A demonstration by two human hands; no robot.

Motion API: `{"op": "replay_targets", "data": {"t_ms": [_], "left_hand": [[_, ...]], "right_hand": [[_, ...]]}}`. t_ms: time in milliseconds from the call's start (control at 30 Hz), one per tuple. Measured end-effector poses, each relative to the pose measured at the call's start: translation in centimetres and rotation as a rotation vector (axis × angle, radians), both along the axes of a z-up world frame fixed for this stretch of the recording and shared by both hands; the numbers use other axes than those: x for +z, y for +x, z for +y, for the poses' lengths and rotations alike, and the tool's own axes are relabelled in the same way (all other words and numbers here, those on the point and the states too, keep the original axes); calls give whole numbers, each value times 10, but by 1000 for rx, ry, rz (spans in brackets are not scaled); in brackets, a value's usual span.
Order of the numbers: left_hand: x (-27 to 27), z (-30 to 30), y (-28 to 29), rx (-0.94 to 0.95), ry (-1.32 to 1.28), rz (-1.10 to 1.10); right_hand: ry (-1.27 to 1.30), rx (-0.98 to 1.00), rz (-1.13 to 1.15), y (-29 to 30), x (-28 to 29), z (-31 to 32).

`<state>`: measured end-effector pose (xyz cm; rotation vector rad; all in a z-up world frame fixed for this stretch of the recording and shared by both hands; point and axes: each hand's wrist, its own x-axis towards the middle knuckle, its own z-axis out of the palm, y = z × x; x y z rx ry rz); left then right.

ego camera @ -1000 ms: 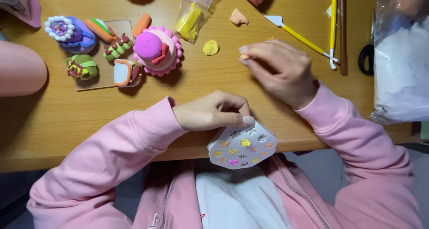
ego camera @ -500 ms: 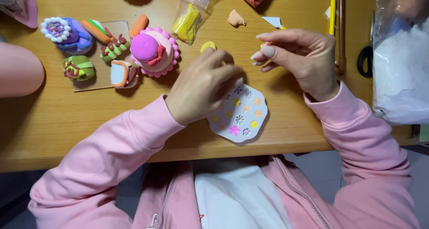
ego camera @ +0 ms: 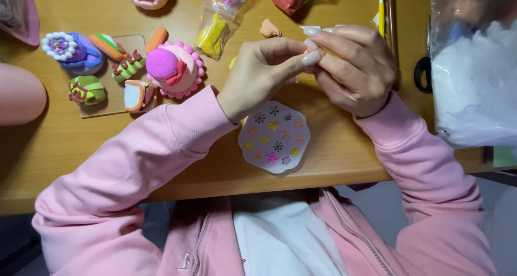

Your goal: Molding small clay flowers using a silicone mold and various colors of clay

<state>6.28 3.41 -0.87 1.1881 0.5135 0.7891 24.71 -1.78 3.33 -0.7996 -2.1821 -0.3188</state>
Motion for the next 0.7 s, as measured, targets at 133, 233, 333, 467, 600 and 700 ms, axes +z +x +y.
{"op": "replay_targets", "data": {"t_ms": [133, 233, 333, 467, 600, 700], "left_hand": [[8, 5, -3, 60, 201, 2], [16, 7, -8, 38, 340, 55], [16, 5, -11, -51, 400, 67], [13, 1, -12, -204, 383, 130], [-7, -5, -6, -218, 272, 21], [-6, -9, -7, -261, 375, 50]], "right_hand": [[-272, -13, 126, 0, -8, -3], [-354, 8, 168, 3, -10, -3], [-237, -1, 121, 1, -8, -2], [-224, 45, 82, 2, -10, 0], [-140, 167, 236, 11, -41, 2], [-175, 172, 182, 10, -35, -4]]}}
